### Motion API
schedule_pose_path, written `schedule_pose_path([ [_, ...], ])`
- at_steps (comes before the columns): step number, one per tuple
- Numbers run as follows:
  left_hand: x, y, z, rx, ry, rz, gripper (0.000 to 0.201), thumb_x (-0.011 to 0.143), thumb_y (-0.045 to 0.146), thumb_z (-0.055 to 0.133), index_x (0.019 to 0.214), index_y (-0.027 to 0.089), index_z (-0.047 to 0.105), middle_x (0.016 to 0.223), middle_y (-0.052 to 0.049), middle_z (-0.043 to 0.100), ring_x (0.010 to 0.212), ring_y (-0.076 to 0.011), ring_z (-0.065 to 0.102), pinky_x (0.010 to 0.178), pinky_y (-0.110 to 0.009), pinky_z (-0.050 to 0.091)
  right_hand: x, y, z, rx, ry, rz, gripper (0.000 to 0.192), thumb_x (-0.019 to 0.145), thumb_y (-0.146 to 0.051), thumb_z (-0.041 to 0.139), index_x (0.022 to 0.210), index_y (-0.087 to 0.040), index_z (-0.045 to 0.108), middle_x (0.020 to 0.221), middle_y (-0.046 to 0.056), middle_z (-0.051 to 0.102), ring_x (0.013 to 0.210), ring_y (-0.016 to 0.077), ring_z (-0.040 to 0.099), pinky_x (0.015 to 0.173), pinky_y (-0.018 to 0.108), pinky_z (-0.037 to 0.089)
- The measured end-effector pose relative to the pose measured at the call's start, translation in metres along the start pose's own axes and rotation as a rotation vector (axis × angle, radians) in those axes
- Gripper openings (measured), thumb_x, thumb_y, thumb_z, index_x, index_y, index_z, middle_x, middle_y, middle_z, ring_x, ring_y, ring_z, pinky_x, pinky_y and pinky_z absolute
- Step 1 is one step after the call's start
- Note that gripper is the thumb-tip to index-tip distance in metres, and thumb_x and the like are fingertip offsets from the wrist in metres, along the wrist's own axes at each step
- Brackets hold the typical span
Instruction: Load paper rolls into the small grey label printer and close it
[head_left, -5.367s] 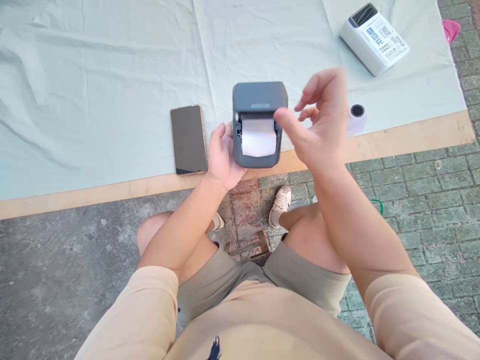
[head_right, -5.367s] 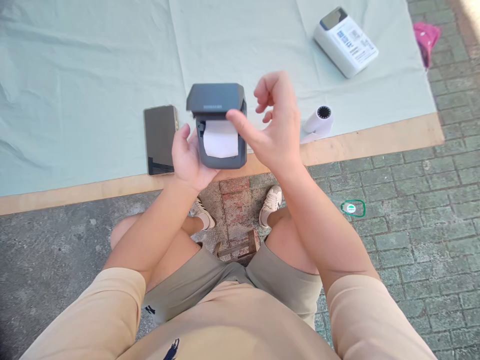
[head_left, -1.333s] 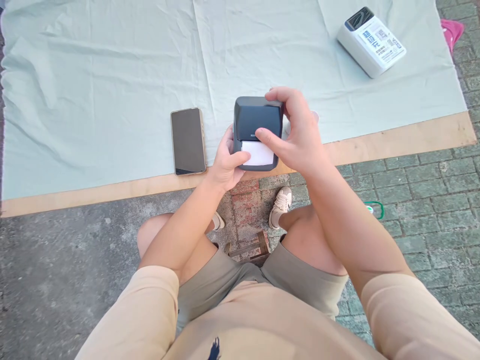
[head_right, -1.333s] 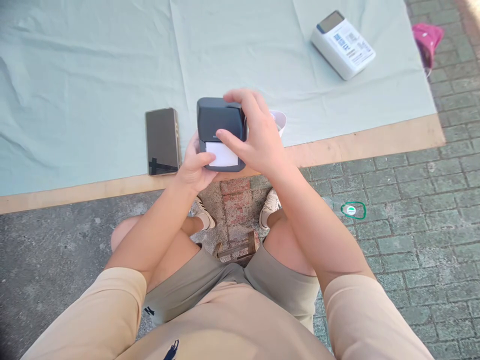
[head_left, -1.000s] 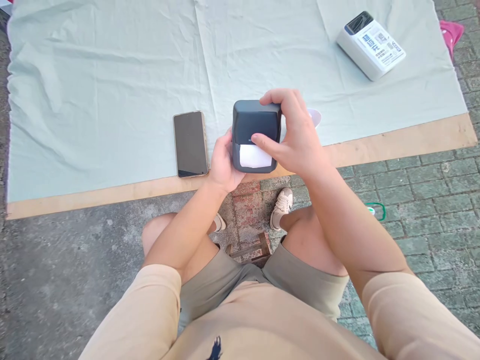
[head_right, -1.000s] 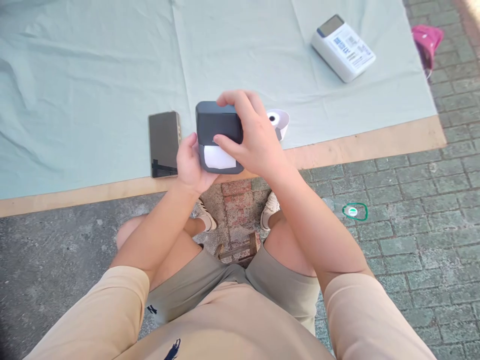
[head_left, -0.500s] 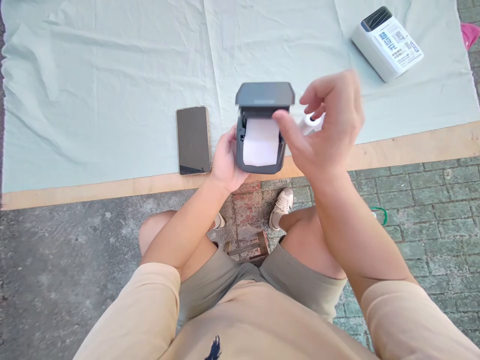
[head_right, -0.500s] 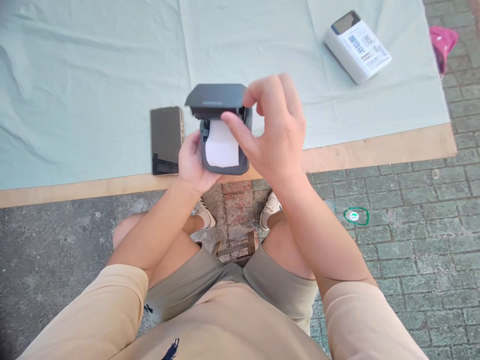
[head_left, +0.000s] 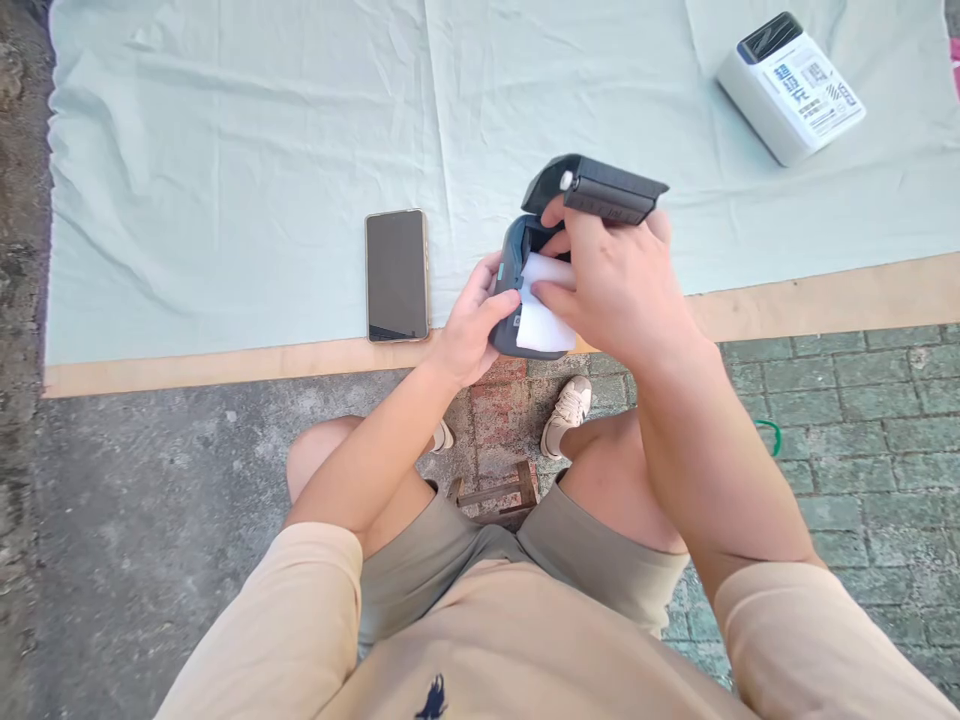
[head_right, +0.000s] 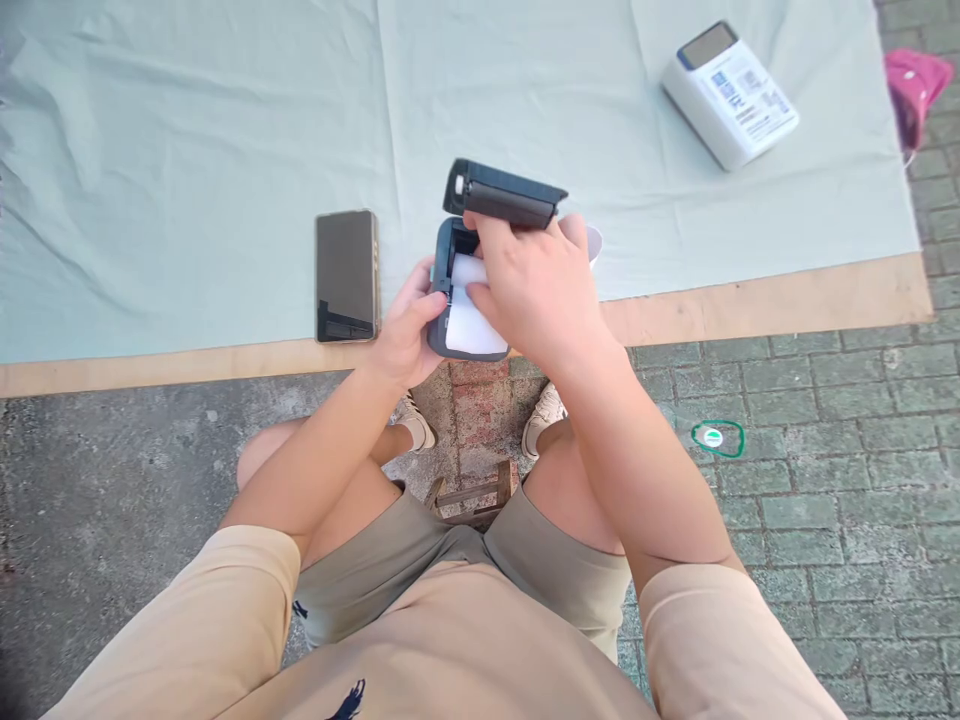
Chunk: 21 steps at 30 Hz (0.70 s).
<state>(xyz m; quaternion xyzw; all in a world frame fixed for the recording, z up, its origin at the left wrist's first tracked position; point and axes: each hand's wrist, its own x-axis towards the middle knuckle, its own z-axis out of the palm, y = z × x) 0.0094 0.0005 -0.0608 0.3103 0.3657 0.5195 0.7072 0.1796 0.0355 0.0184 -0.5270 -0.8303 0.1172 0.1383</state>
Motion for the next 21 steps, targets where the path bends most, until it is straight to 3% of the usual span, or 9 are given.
schedule_pose_path([
  [4,0.000,0.000,0.000,-0.033,0.021,0.021,0.063,0.075,0.060,0.095,0.124,0.032,0.067,0.111,-0.001,0.076,0.099,-0.0230,0.077,0.075,-0.031,0.060,-0.006,0.001,-0.005,0.112,0.084,-0.044,0.040,0.089,-0.022,0.065,0.128,-0.026,0.062,0.120,0.010,0.083,0.123,0.0406,0.070,0.101,0.058,0.053],
  [8,0.004,0.002,-0.002,-0.114,0.054,0.002,0.052,0.076,0.054,0.095,0.115,0.027,0.072,0.103,0.002,0.075,0.088,-0.0160,0.073,0.075,-0.028,0.059,-0.018,0.011,-0.015,0.477,0.244,-0.075,0.043,0.089,-0.032,0.063,0.132,-0.030,0.057,0.118,0.008,0.079,0.106,0.0316,0.075,0.087,0.049,0.059],
  [11,0.007,0.005,-0.004,-0.124,0.083,-0.073,0.042,0.087,0.054,0.083,0.113,0.024,0.070,0.106,0.000,0.076,0.094,-0.0183,0.076,0.081,-0.032,0.060,-0.020,0.045,-0.014,0.814,0.462,0.028,0.049,0.096,-0.039,0.053,0.145,-0.038,0.046,0.125,0.007,0.073,0.102,0.0287,0.077,0.074,0.044,0.059],
  [13,0.008,0.007,-0.004,-0.116,0.115,-0.136,0.037,0.093,0.053,0.076,0.115,0.024,0.069,0.108,-0.001,0.077,0.096,-0.0198,0.077,0.082,-0.034,0.061,-0.015,0.078,-0.008,1.029,0.625,0.187,0.051,0.095,-0.038,0.047,0.146,-0.036,0.045,0.133,0.011,0.068,0.111,0.0320,0.077,0.068,0.043,0.058],
  [14,0.007,0.009,-0.003,-0.114,0.127,-0.151,0.036,0.094,0.052,0.075,0.116,0.024,0.069,0.109,-0.001,0.077,0.096,-0.0200,0.078,0.083,-0.034,0.062,-0.013,0.095,-0.003,1.099,0.626,0.295,0.054,0.095,-0.040,0.043,0.148,-0.034,0.043,0.134,0.014,0.066,0.116,0.0357,0.077,0.068,0.045,0.058],
  [15,0.007,0.010,-0.003,-0.116,0.132,-0.152,0.035,0.095,0.050,0.075,0.116,0.024,0.068,0.108,-0.001,0.077,0.095,-0.0198,0.078,0.082,-0.034,0.062,-0.011,0.112,0.002,1.104,0.676,0.399,0.055,0.092,-0.045,0.037,0.145,-0.031,0.043,0.128,0.017,0.066,0.112,0.0379,0.078,0.066,0.047,0.057],
  [17,0.005,0.012,-0.001,-0.129,0.125,-0.131,0.031,0.093,0.047,0.076,0.113,0.023,0.069,0.105,-0.001,0.078,0.091,-0.0182,0.077,0.080,-0.032,0.062,-0.010,0.137,0.012,1.029,0.630,0.488,0.053,0.093,-0.050,0.041,0.143,-0.031,0.042,0.138,0.019,0.064,0.120,0.0377,0.074,0.075,0.050,0.059],
  [19,0.005,0.012,0.001,-0.149,0.118,-0.114,0.029,0.092,0.043,0.077,0.111,0.023,0.069,0.102,0.000,0.078,0.087,-0.0166,0.076,0.079,-0.030,0.062,-0.013,0.149,0.022,0.897,0.631,0.477,0.055,0.090,-0.042,0.054,0.142,-0.035,0.039,0.148,0.017,0.060,0.124,0.0340,0.070,0.081,0.048,0.059],
  [21,0.005,0.012,0.002,-0.162,0.119,-0.108,0.028,0.092,0.042,0.076,0.111,0.023,0.069,0.101,0.000,0.078,0.086,-0.0160,0.076,0.078,-0.028,0.061,-0.017,0.149,0.028,0.755,0.659,0.445,0.052,0.088,-0.031,0.062,0.135,-0.036,0.040,0.144,0.015,0.061,0.121,0.0302,0.068,0.086,0.046,0.059],
])
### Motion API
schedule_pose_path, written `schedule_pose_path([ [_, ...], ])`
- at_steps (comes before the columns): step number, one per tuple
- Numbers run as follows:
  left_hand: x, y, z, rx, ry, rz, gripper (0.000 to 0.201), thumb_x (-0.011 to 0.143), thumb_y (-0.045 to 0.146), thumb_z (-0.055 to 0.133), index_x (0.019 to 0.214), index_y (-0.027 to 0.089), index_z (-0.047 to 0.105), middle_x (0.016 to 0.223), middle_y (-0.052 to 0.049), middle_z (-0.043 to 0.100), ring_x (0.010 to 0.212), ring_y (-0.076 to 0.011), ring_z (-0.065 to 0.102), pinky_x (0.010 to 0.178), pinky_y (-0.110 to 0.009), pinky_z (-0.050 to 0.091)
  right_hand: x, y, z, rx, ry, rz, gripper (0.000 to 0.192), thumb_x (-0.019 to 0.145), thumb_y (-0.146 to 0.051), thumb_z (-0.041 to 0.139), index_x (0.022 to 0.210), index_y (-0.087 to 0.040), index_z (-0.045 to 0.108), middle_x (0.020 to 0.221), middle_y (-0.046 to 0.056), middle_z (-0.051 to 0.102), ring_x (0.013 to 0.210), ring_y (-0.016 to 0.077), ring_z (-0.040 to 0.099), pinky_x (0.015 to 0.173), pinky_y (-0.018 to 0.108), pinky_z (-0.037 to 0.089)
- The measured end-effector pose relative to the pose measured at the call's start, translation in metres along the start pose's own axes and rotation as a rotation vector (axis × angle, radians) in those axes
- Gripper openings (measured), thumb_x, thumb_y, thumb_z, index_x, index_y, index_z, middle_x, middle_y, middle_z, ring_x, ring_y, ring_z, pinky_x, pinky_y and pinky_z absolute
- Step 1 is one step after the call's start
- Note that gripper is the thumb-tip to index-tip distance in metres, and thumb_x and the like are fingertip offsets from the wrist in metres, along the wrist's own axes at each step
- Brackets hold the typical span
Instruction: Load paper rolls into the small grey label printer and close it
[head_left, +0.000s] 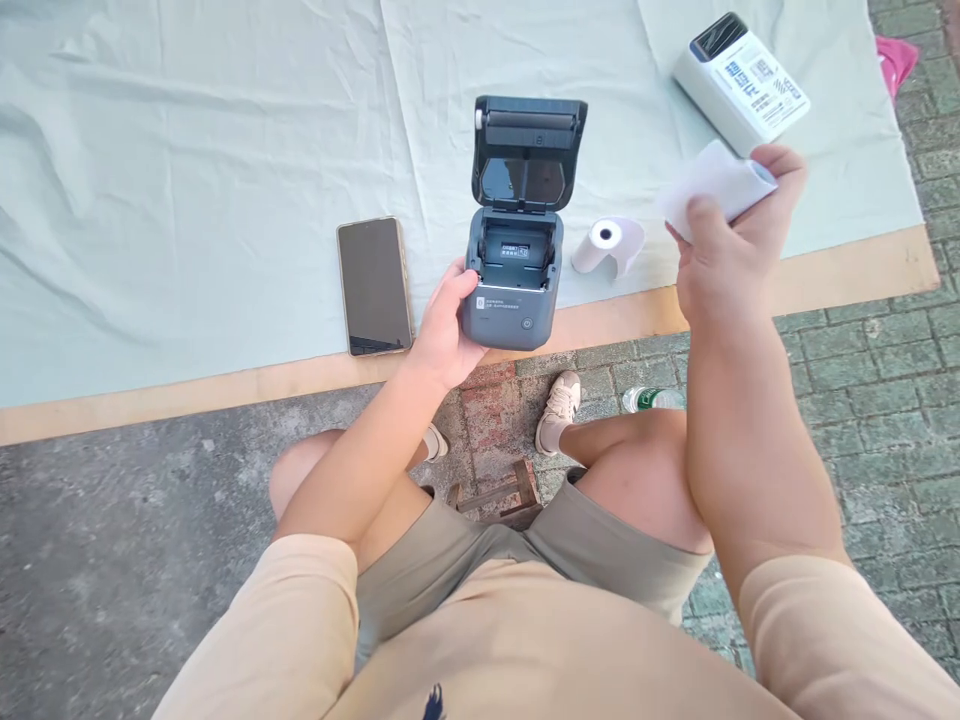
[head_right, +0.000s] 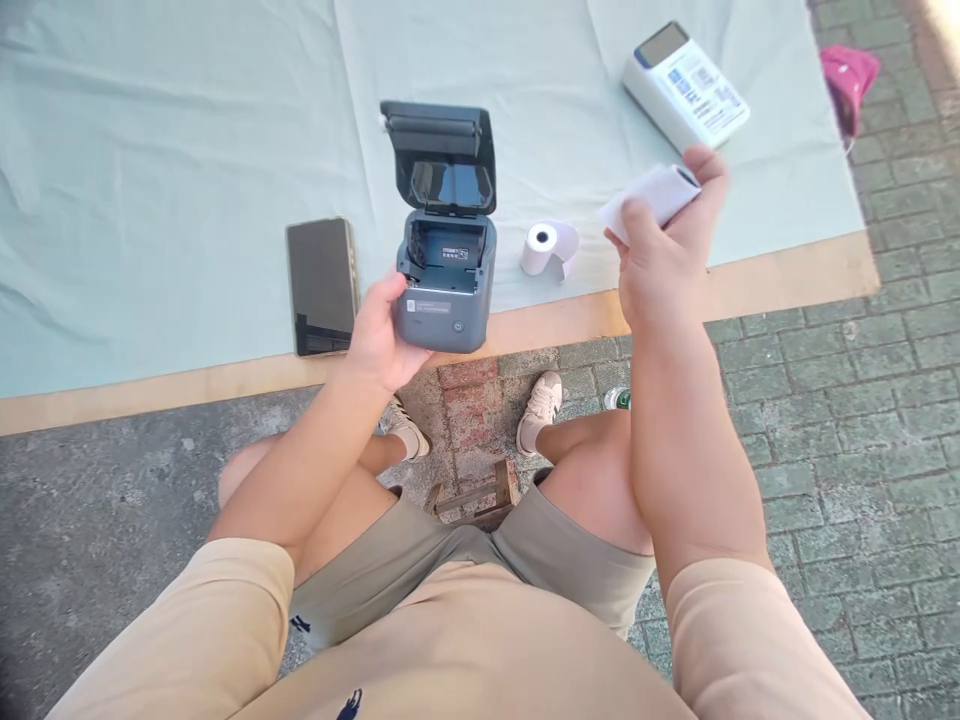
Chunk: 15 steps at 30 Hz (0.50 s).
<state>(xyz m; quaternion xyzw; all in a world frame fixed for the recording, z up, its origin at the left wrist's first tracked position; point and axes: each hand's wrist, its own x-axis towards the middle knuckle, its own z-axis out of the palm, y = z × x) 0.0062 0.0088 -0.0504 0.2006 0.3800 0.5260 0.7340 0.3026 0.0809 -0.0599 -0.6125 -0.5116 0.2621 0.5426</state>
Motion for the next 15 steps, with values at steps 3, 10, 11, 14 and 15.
schedule_pose_path([
  [3,0.002,-0.001,0.001,-0.007,-0.016,0.005,0.027,0.092,0.042,0.076,0.110,0.023,0.068,0.100,0.000,0.078,0.086,-0.0155,0.076,0.077,-0.027,0.060,-0.008,-0.002,0.000,-0.192,-0.028,-0.098,0.033,0.091,-0.020,0.062,0.117,-0.032,0.047,0.128,0.012,0.063,0.115,0.0271,0.066,0.099,0.048,0.056],
  [10,0.003,-0.001,-0.001,0.024,-0.035,0.010,0.036,0.087,0.046,0.080,0.113,0.024,0.068,0.102,0.000,0.078,0.088,-0.0173,0.076,0.077,-0.030,0.060,-0.009,-0.007,-0.016,-0.550,-0.048,-0.076,0.047,0.084,-0.008,0.071,0.124,-0.026,0.055,0.126,0.012,0.064,0.122,0.0261,0.063,0.116,0.047,0.048],
  [11,0.002,-0.001,-0.001,0.035,-0.028,0.009,0.038,0.087,0.047,0.080,0.114,0.024,0.067,0.102,0.000,0.077,0.088,-0.0178,0.076,0.077,-0.030,0.060,-0.010,-0.005,-0.018,-0.588,-0.041,-0.052,0.053,0.083,-0.010,0.072,0.129,-0.026,0.052,0.124,0.010,0.065,0.118,0.0263,0.064,0.114,0.049,0.049],
  [14,0.003,-0.001,-0.002,0.046,-0.019,0.016,0.040,0.085,0.048,0.081,0.114,0.024,0.067,0.103,0.000,0.078,0.086,-0.0174,0.076,0.073,-0.029,0.059,-0.013,0.005,-0.024,-0.666,0.002,0.013,0.061,0.079,-0.018,0.074,0.133,-0.032,0.049,0.117,0.007,0.069,0.101,0.0287,0.066,0.099,0.051,0.051],
  [15,0.003,-0.001,-0.002,0.044,-0.022,0.020,0.040,0.085,0.048,0.081,0.114,0.024,0.068,0.103,0.000,0.078,0.086,-0.0171,0.075,0.072,-0.028,0.058,-0.014,0.010,-0.025,-0.669,0.023,0.023,0.059,0.078,-0.022,0.074,0.132,-0.033,0.051,0.114,0.007,0.070,0.096,0.0296,0.065,0.094,0.051,0.051],
])
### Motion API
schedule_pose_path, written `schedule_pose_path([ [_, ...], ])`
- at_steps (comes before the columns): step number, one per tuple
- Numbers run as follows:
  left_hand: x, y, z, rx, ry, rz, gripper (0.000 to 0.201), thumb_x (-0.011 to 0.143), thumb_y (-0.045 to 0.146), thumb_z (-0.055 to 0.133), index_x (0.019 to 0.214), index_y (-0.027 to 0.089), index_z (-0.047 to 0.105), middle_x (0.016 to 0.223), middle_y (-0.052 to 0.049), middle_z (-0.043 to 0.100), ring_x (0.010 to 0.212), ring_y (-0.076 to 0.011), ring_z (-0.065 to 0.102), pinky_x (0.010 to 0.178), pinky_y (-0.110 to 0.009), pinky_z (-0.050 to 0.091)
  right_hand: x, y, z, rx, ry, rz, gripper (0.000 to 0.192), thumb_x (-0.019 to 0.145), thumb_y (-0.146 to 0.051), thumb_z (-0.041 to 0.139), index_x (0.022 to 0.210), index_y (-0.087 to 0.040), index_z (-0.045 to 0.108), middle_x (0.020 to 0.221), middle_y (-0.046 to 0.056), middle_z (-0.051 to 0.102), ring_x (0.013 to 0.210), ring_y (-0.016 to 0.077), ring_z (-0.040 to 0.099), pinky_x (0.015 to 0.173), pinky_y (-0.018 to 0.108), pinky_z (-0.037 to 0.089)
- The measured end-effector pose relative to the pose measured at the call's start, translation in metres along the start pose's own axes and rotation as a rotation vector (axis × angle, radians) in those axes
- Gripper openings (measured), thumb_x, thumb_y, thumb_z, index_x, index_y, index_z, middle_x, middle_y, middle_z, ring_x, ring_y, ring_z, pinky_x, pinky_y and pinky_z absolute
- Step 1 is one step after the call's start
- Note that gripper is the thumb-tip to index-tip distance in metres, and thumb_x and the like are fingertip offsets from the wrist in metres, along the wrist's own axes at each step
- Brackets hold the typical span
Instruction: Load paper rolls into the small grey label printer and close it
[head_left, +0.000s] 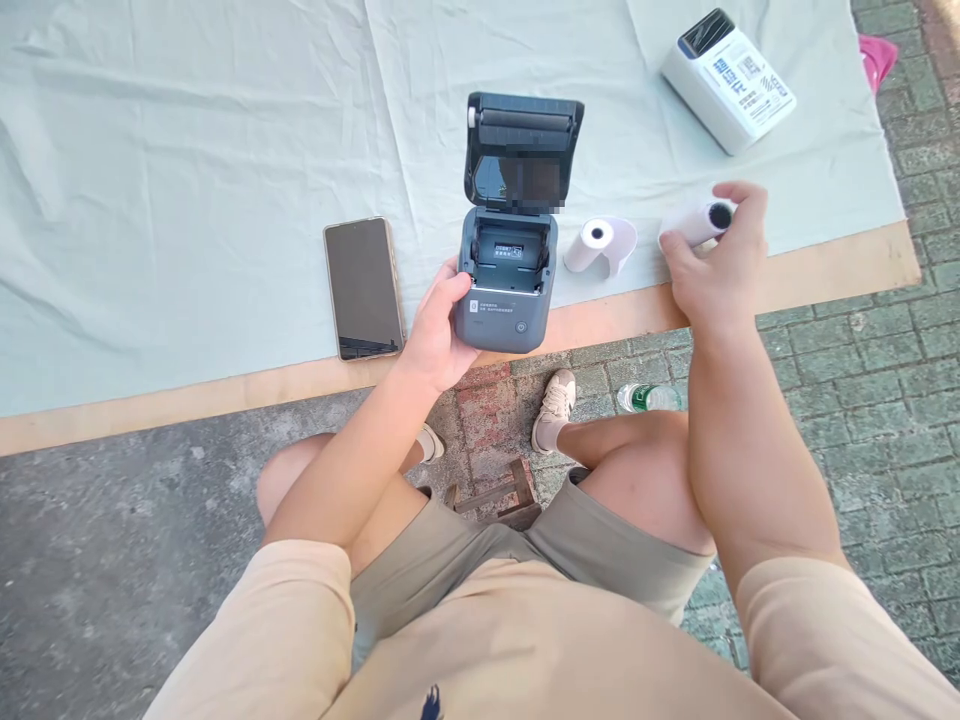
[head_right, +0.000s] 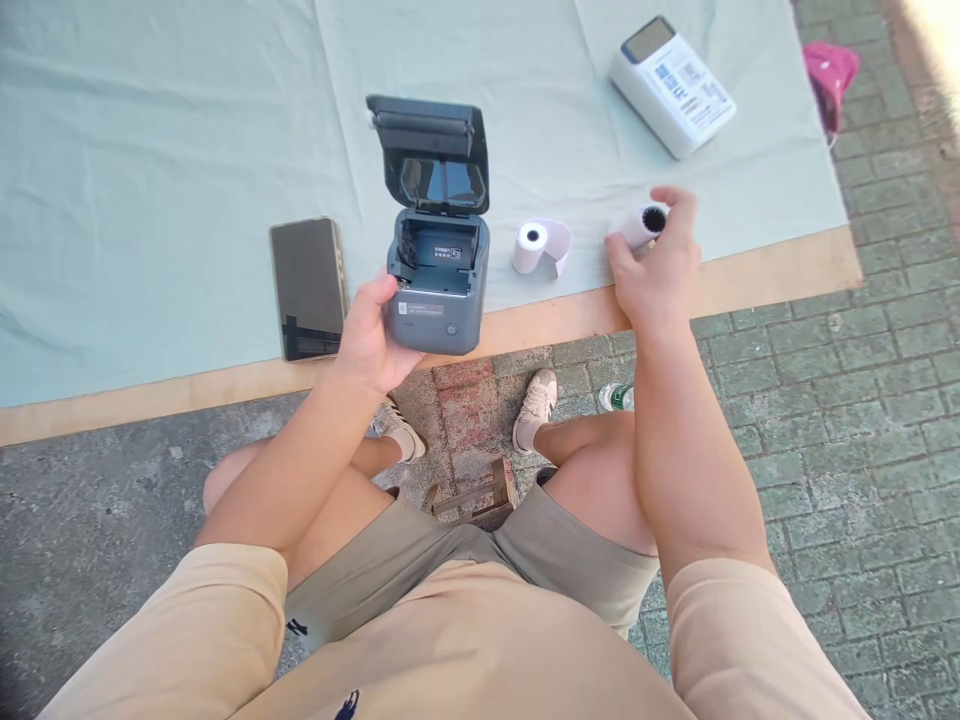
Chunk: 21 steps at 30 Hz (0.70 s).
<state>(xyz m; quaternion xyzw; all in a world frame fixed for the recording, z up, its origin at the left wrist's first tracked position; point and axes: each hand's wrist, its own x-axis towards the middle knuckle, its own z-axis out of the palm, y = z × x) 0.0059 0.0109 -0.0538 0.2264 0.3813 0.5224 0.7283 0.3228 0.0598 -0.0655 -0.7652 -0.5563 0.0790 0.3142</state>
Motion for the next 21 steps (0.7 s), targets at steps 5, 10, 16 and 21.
schedule_pose_path([
  [5,0.002,-0.001,0.001,0.021,-0.009,0.002,0.039,0.086,0.049,0.080,0.115,0.026,0.068,0.106,-0.002,0.079,0.097,-0.0218,0.078,0.081,-0.032,0.060,0.000,0.006,0.003,0.238,0.207,-0.239,0.071,0.075,-0.036,0.073,0.142,-0.027,0.053,0.134,0.021,0.069,0.119,0.0398,0.066,0.104,0.059,0.047],
  [10,0.003,-0.002,0.000,0.029,-0.019,0.014,0.041,0.086,0.050,0.081,0.115,0.026,0.068,0.109,-0.003,0.080,0.104,-0.0237,0.079,0.085,-0.033,0.062,-0.024,-0.044,-0.015,0.230,0.408,-0.580,0.036,0.093,-0.051,0.065,0.116,-0.024,0.062,0.111,0.018,0.062,0.104,0.0378,0.062,0.091,0.057,0.048],
  [16,0.003,-0.002,0.000,0.031,-0.022,0.036,0.039,0.086,0.051,0.083,0.111,0.025,0.069,0.111,-0.002,0.081,0.103,-0.0220,0.080,0.084,-0.031,0.063,-0.048,-0.085,0.004,-0.193,-0.033,-0.451,0.039,0.098,-0.051,0.071,0.130,-0.029,0.062,0.129,0.017,0.073,0.118,0.0407,0.060,0.098,0.058,0.046],
  [21,0.002,-0.003,-0.001,0.027,-0.021,0.024,0.039,0.086,0.049,0.081,0.115,0.026,0.069,0.109,-0.002,0.081,0.099,-0.0215,0.079,0.080,-0.031,0.062,-0.039,-0.085,0.017,-0.185,-0.124,-0.343,0.028,0.094,-0.034,0.069,0.121,-0.029,0.063,0.115,0.014,0.080,0.113,0.0378,0.065,0.097,0.058,0.043],
])
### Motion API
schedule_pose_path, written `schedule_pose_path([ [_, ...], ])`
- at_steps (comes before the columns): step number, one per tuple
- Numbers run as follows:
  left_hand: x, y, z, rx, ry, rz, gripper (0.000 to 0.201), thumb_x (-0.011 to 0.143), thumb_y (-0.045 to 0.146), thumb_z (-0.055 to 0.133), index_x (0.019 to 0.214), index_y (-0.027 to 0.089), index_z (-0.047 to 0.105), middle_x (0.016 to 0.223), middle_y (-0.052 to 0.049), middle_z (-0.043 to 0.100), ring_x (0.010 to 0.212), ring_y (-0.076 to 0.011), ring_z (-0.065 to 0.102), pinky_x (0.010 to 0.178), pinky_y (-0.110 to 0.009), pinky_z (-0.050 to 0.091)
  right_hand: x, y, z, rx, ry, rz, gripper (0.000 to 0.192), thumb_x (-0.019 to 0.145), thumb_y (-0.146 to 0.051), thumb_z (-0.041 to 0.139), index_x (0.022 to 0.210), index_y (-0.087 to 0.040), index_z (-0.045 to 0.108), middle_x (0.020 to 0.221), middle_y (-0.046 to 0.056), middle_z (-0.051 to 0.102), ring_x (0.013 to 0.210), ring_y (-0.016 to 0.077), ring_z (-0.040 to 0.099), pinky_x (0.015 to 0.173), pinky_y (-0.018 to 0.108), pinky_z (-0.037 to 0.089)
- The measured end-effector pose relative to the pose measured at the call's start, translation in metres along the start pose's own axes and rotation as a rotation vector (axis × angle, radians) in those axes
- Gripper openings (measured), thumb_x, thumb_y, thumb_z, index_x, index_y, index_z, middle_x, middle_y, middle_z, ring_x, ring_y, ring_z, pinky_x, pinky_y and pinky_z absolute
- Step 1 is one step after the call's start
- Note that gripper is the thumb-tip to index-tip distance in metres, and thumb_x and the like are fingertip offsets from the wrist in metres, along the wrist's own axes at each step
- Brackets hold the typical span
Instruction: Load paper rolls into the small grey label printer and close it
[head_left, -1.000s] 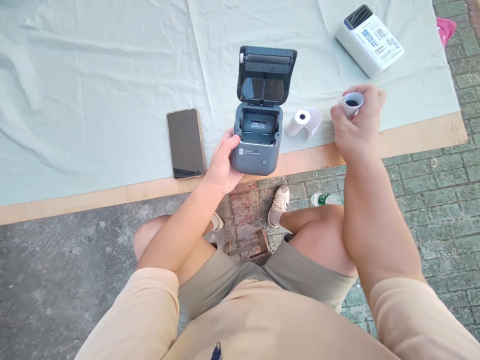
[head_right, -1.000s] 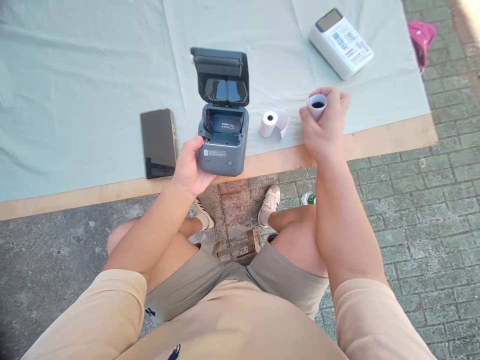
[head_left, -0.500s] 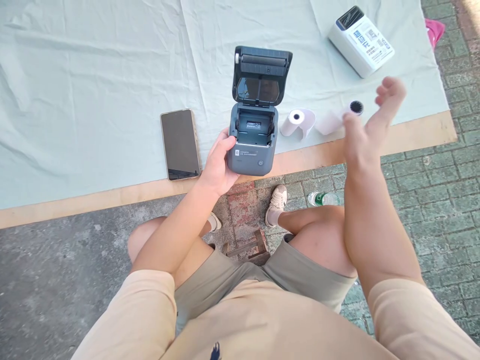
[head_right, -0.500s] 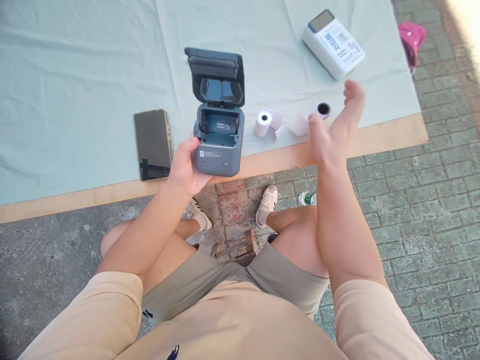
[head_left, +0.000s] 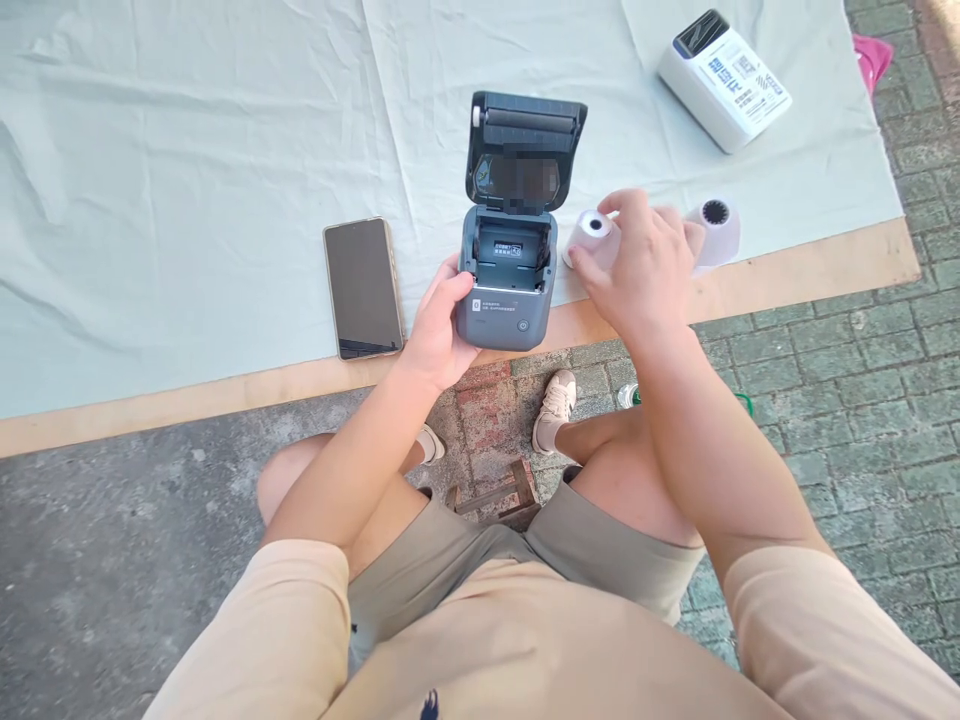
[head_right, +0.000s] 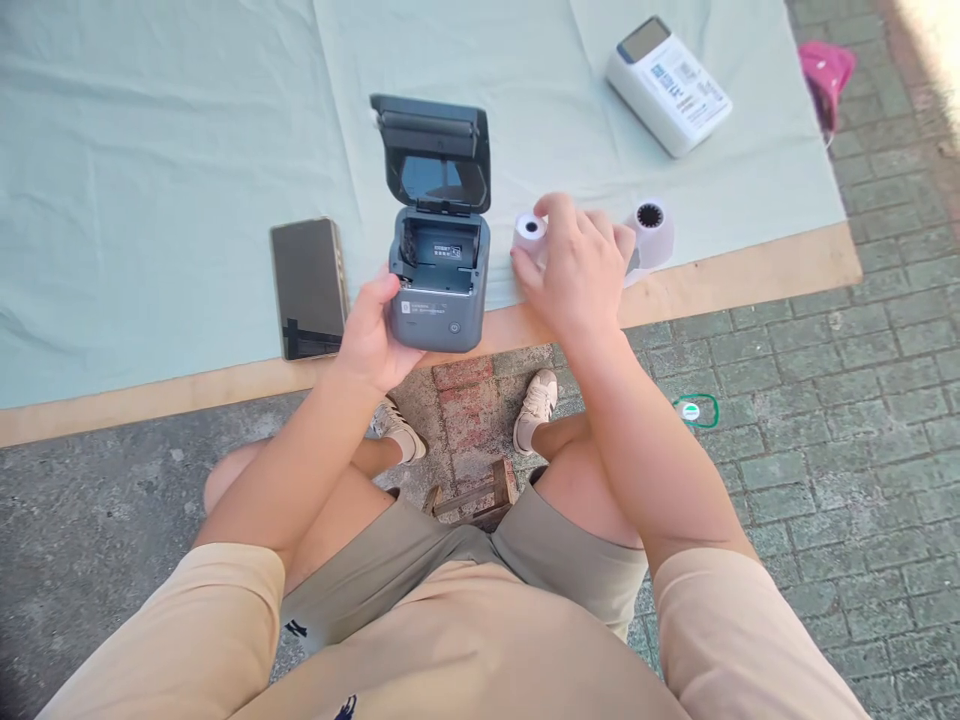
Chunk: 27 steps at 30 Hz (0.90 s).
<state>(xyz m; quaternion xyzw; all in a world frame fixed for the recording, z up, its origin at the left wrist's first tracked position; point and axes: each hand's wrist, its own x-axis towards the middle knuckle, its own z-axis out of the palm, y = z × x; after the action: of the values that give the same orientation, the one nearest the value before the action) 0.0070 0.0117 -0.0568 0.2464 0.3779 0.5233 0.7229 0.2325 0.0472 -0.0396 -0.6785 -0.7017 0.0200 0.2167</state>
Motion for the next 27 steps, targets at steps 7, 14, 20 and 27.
schedule_pose_path([
  [7,-0.001,0.000,0.000,-0.022,-0.023,-0.003,0.043,0.086,0.051,0.082,0.119,0.026,0.068,0.114,-0.003,0.080,0.110,-0.0242,0.079,0.088,-0.034,0.063,0.004,-0.005,-0.003,0.371,0.192,-0.120,0.043,0.092,-0.034,0.058,0.134,-0.031,0.052,0.118,0.011,0.074,0.115,0.0350,0.071,0.096,0.055,0.053],
  [14,-0.003,-0.001,0.004,0.002,-0.007,0.016,0.044,0.085,0.051,0.084,0.118,0.027,0.067,0.117,-0.004,0.079,0.116,-0.0257,0.077,0.089,-0.034,0.063,-0.011,-0.053,-0.035,0.200,0.000,-0.252,0.034,0.093,-0.025,0.059,0.125,-0.033,0.064,0.128,0.010,0.073,0.124,0.0376,0.069,0.107,0.060,0.050],
  [20,-0.003,-0.006,0.008,-0.010,-0.006,0.072,0.053,0.077,0.050,0.092,0.117,0.028,0.066,0.113,0.000,0.076,0.103,-0.0196,0.076,0.099,-0.034,0.063,-0.011,-0.076,-0.047,0.008,-0.108,-0.307,0.037,0.090,-0.013,0.061,0.118,-0.036,0.068,0.118,0.004,0.080,0.110,0.0321,0.072,0.098,0.053,0.051],
  [27,-0.005,-0.005,0.010,0.024,0.009,0.041,0.056,0.078,0.052,0.090,0.120,0.027,0.062,0.122,-0.002,0.074,0.120,-0.0265,0.076,0.100,-0.040,0.065,-0.008,-0.075,-0.049,0.023,-0.155,-0.264,0.034,0.083,-0.012,0.063,0.108,-0.035,0.063,0.109,0.002,0.079,0.104,0.0296,0.073,0.094,0.053,0.051],
])
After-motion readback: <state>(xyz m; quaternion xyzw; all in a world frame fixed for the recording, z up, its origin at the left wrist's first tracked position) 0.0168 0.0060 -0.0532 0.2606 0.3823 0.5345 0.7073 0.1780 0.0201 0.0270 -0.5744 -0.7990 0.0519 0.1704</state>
